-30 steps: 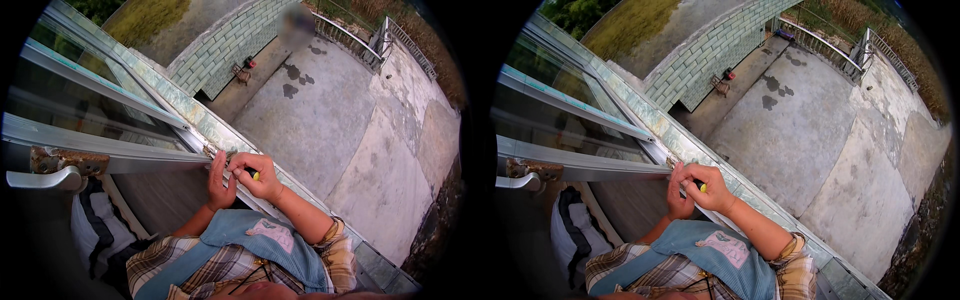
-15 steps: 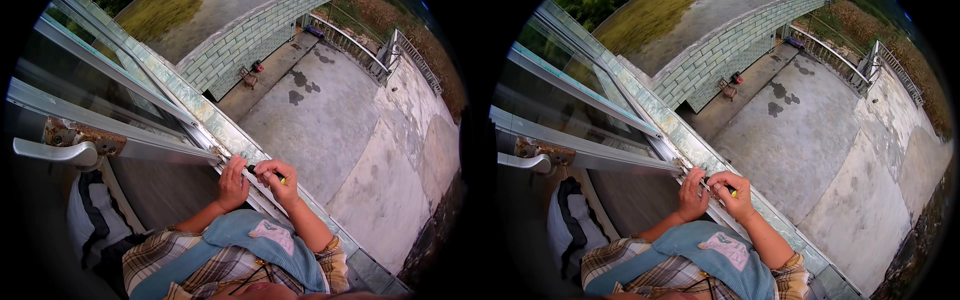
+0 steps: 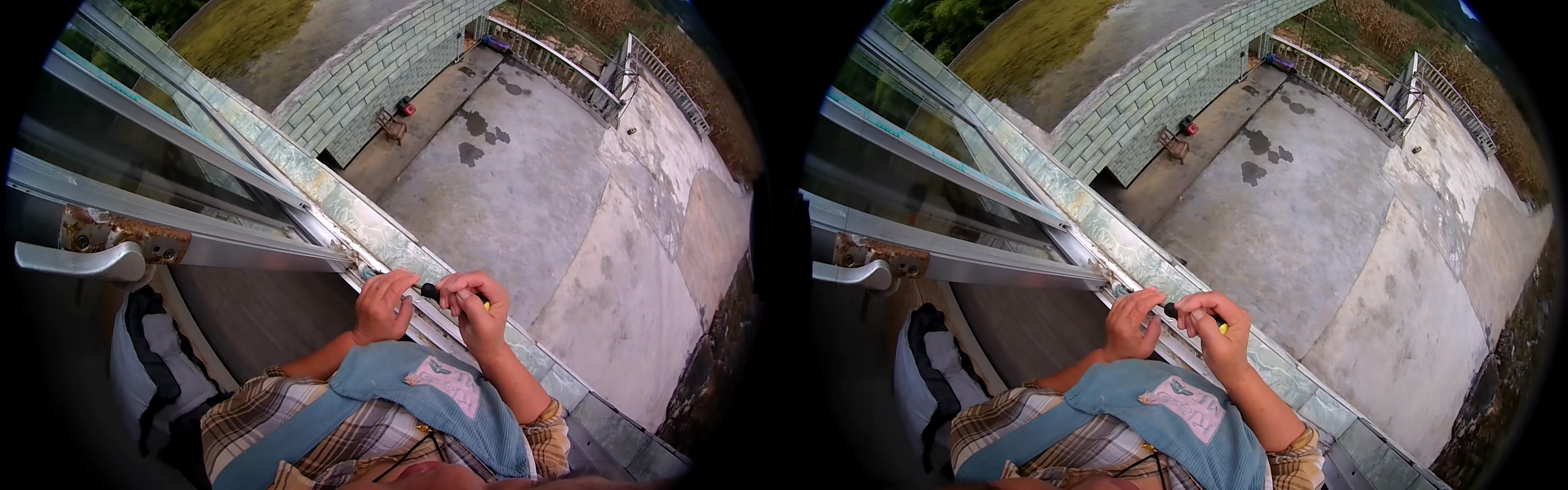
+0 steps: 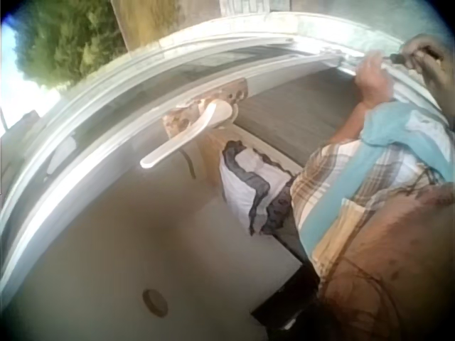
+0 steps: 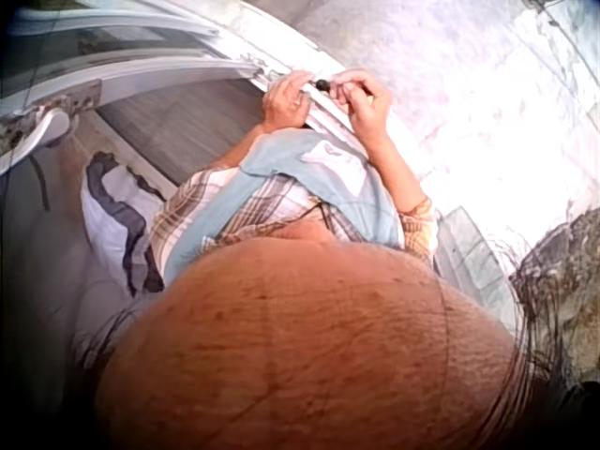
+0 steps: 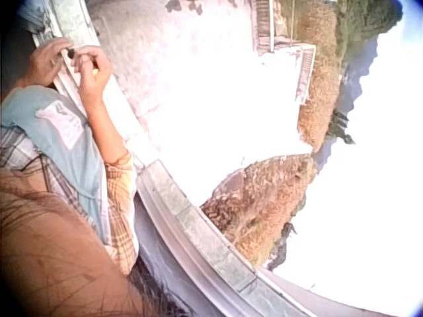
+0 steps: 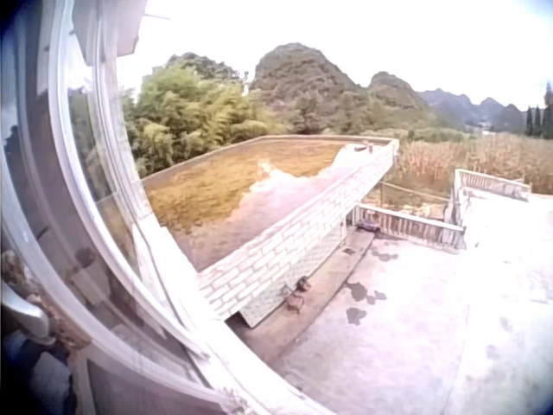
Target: The person uses a screwdriver to scrape and clean the metal window frame. They repeatedly dip a small cloth or pad into a bucket of water and continue scraping along the frame's edge and corners.
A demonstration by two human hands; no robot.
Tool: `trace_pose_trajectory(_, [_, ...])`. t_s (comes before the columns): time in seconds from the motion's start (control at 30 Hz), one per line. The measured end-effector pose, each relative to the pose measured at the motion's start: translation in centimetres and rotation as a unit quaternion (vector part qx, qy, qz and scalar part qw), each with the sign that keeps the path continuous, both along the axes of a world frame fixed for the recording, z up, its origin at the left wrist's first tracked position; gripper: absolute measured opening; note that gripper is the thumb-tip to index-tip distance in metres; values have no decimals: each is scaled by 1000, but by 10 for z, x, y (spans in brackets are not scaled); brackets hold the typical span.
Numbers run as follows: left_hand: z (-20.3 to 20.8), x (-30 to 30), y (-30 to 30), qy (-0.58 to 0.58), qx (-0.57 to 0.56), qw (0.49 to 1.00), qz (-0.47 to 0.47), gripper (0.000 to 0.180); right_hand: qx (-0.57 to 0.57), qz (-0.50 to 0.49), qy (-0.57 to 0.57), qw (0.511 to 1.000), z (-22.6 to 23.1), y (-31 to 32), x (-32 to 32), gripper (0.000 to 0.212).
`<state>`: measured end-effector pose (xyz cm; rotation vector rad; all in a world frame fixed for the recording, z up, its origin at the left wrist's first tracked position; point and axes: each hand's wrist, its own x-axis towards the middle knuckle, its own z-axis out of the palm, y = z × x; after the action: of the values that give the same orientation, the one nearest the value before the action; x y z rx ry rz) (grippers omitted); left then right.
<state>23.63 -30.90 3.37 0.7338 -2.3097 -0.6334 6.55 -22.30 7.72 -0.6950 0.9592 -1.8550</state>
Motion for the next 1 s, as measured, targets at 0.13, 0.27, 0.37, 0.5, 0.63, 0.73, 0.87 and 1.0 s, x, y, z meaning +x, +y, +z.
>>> trace_pose_trajectory(0.13, [12, -6, 1, 60, 4, 998, -21, 45, -49, -13, 65, 997, 23, -2, -5, 11])
trace_pose_trajectory(0.27, [19, -8, -9, 86, -12, 996, -6, 41, -94, -8, 132, 987, 32, -7, -3, 9])
trace_pose_trajectory(0.37, [16, -6, -17, 92, -29, 995, 17, 38, -114, 7, 145, 983, 25, -19, 3, 9])
trace_pose_trajectory(0.5, [-2, 2, -19, 90, -30, 995, 32, 33, -21, 42, 64, 997, 9, -21, 10, 9])
trace_pose_trajectory(0.63, [-5, 3, -20, 95, -22, 995, 33, 30, -60, 38, 73, 995, -6, -21, 9, 11])
trace_pose_trajectory(0.73, [-8, 6, -24, 82, -16, 996, 44, 29, -30, 62, 87, 994, -6, -17, 14, 14])
trace_pose_trajectory(0.87, [-15, 11, -25, 82, -18, 995, 55, 29, -32, 79, 128, 988, -12, -19, 14, 15])
trace_pose_trajectory(1.0, [-18, 14, -28, 75, -20, 995, 71, 29, -54, 73, 181, 979, -18, -25, 18, 16])
